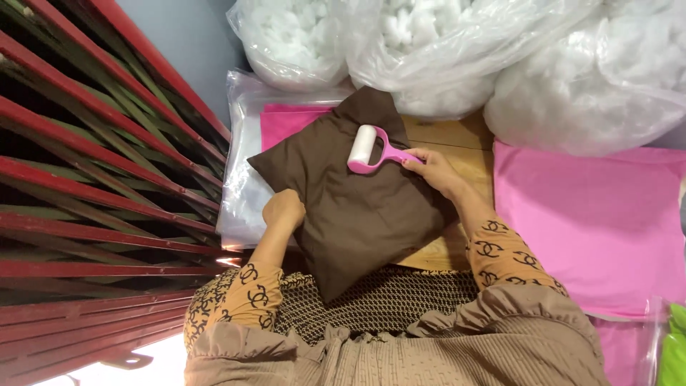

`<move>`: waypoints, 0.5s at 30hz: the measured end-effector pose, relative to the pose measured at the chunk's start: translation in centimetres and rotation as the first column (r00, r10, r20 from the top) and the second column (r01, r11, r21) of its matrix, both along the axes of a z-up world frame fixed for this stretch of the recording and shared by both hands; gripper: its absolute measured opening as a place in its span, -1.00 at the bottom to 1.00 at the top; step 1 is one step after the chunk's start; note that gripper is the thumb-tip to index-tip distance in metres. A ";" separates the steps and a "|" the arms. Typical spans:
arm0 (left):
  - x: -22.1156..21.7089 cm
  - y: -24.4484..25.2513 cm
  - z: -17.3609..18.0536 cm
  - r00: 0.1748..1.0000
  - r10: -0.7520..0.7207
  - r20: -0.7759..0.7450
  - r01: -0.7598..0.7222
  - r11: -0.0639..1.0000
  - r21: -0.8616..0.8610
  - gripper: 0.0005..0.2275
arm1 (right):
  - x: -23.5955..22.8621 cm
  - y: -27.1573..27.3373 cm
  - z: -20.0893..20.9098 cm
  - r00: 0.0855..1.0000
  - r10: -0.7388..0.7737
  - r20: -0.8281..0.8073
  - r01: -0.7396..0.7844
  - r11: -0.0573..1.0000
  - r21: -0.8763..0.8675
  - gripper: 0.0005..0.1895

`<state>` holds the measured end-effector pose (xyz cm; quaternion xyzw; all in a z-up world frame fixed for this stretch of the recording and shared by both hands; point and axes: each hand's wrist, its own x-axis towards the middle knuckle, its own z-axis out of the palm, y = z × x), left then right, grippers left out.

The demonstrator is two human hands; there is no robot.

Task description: The person cleans a brown pillow using a lint roller and then wipes the interior of a large plastic bag with a pink cloth.

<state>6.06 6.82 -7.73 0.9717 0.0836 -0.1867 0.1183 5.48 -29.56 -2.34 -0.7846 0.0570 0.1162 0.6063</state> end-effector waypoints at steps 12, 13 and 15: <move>-4.0 2.2 21.1 0.986 0.152 -0.064 -0.129 0.468 -0.875 -0.79 | -12.6 -3.7 17.3 0.944 0.315 0.099 -0.316 0.949 0.001 -0.58; -3.7 1.4 22.1 0.986 0.154 -0.058 -0.125 0.470 -0.874 -0.79 | -12.9 -4.5 16.5 0.943 0.315 0.105 -0.317 0.948 0.003 -0.58; -2.8 -0.5 24.4 0.986 0.162 -0.024 -0.103 0.500 -0.860 -0.88 | -14.0 -6.4 14.7 0.819 0.560 0.123 -0.572 0.813 0.105 -0.55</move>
